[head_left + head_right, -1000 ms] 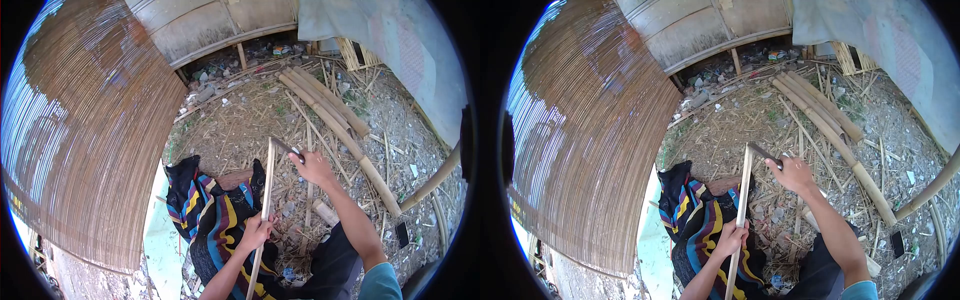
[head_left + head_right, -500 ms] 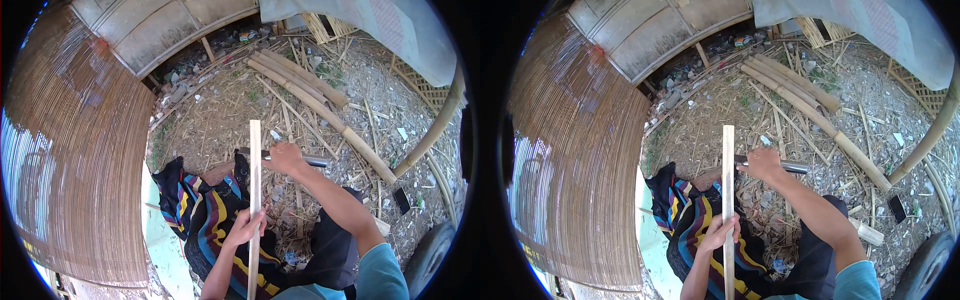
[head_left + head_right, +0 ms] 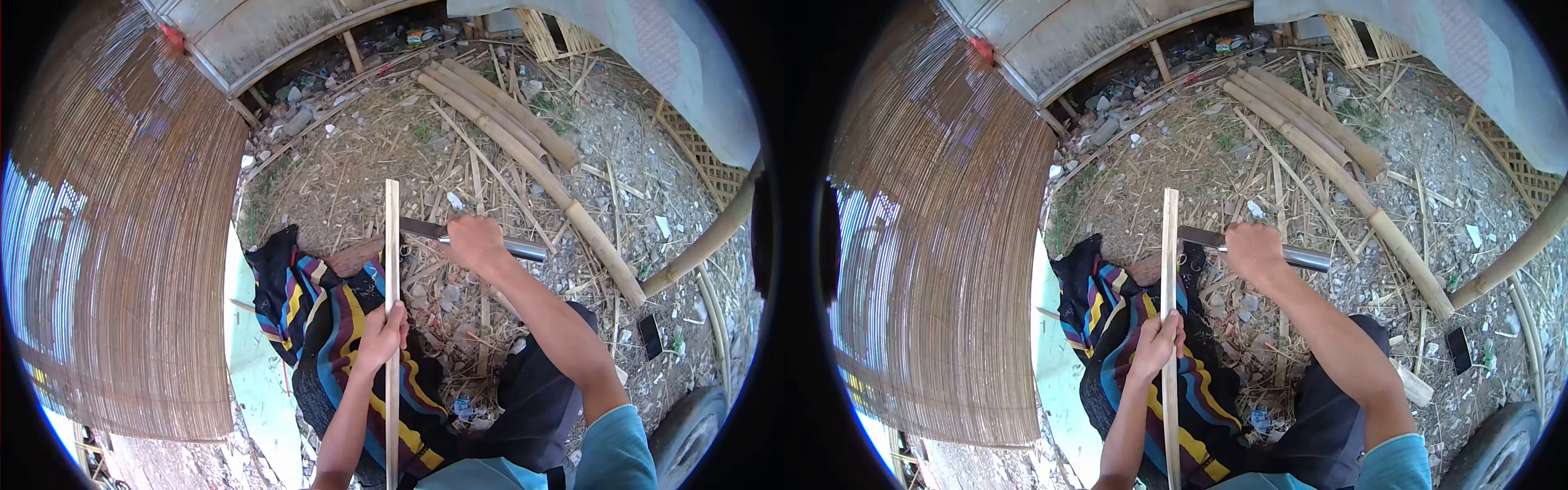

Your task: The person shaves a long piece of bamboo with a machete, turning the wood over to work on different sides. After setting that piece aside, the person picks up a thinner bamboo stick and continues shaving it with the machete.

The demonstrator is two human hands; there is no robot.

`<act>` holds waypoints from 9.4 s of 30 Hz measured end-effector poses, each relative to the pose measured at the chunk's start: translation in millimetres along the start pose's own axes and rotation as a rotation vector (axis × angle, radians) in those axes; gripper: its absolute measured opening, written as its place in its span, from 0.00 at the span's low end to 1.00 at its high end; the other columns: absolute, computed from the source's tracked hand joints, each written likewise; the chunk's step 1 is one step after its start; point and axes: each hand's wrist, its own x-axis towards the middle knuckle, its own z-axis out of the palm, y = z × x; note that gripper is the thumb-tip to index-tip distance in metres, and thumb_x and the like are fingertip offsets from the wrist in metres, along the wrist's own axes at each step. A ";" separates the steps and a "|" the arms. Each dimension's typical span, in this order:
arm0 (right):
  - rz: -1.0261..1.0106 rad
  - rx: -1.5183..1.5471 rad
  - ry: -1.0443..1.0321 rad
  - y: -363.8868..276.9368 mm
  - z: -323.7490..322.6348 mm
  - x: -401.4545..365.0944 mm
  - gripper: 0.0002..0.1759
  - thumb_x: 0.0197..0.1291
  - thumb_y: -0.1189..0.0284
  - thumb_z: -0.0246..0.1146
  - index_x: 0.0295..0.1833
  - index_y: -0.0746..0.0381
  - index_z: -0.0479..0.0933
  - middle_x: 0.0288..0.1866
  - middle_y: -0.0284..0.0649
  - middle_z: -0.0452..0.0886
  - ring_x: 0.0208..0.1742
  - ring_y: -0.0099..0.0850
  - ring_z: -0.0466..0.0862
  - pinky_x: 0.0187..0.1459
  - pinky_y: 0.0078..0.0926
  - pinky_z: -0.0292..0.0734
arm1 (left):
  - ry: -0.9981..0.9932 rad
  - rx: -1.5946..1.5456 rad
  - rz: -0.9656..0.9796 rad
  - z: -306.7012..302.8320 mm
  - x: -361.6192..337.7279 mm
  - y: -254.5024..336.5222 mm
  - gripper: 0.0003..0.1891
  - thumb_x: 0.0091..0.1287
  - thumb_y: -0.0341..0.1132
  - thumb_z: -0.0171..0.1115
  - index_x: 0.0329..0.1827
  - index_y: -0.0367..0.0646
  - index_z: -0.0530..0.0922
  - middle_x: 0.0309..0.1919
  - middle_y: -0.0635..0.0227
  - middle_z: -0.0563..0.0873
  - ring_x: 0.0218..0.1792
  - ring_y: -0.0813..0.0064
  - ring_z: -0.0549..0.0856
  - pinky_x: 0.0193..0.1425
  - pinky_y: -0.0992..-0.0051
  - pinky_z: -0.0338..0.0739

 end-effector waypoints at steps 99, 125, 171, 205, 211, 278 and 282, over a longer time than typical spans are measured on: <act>-0.419 1.117 -0.061 -135.7 2.9 -93.6 0.22 0.62 0.73 0.57 0.56 0.67 0.57 0.34 0.47 0.78 0.33 0.42 0.82 0.35 0.35 0.75 | 0.813 -0.592 1.163 -80.0 -59.7 68.6 0.27 0.75 0.54 0.32 0.16 0.52 0.56 0.07 0.77 0.58 0.07 0.86 0.53 0.13 0.84 0.49; -0.649 0.755 0.098 -113.0 9.8 -114.4 0.17 0.62 0.67 0.58 0.51 0.65 0.66 0.30 0.46 0.77 0.22 0.46 0.80 0.21 0.38 0.77 | 0.750 -0.529 1.282 -42.0 -68.4 71.7 0.25 0.76 0.50 0.29 0.18 0.51 0.57 0.09 0.75 0.60 0.07 0.87 0.54 0.12 0.88 0.51; -0.297 0.573 0.105 -120.9 75.8 -51.8 0.12 0.65 0.65 0.54 0.43 0.62 0.62 0.23 0.49 0.77 0.24 0.51 0.80 0.23 0.45 0.76 | 1.013 -0.688 1.052 -77.1 -66.6 60.0 0.25 0.76 0.46 0.39 0.16 0.52 0.54 0.08 0.77 0.57 0.07 0.89 0.53 0.10 0.87 0.49; -0.446 0.732 0.174 -122.2 62.2 -75.2 0.13 0.63 0.65 0.57 0.42 0.64 0.66 0.28 0.49 0.78 0.22 0.49 0.80 0.21 0.41 0.76 | 0.314 -0.711 1.158 -103.4 -65.9 48.5 0.24 0.67 0.55 0.50 0.23 0.48 0.57 0.11 0.77 0.58 0.13 0.86 0.52 0.19 0.80 0.47; -0.474 0.661 0.263 -142.3 80.3 -56.9 0.12 0.63 0.66 0.57 0.37 0.63 0.66 0.23 0.46 0.76 0.19 0.46 0.80 0.19 0.40 0.76 | 0.490 -0.687 1.090 -120.9 -65.2 43.0 0.24 0.75 0.52 0.34 0.19 0.52 0.52 0.11 0.80 0.49 0.15 0.86 0.46 0.19 0.80 0.44; -0.351 0.719 -0.009 -117.9 59.3 -64.7 0.13 0.64 0.65 0.55 0.41 0.62 0.62 0.21 0.49 0.77 0.22 0.52 0.79 0.23 0.46 0.75 | 0.573 -0.637 1.122 -103.2 -71.8 40.4 0.26 0.76 0.52 0.30 0.17 0.52 0.50 0.08 0.78 0.48 0.11 0.85 0.45 0.17 0.81 0.42; -0.412 0.661 0.166 -121.3 72.3 -63.1 0.15 0.61 0.64 0.59 0.38 0.63 0.64 0.21 0.49 0.77 0.22 0.50 0.80 0.22 0.43 0.74 | 0.566 -0.647 1.134 -86.7 -72.6 44.1 0.26 0.76 0.51 0.31 0.17 0.52 0.50 0.08 0.78 0.48 0.11 0.85 0.45 0.18 0.81 0.42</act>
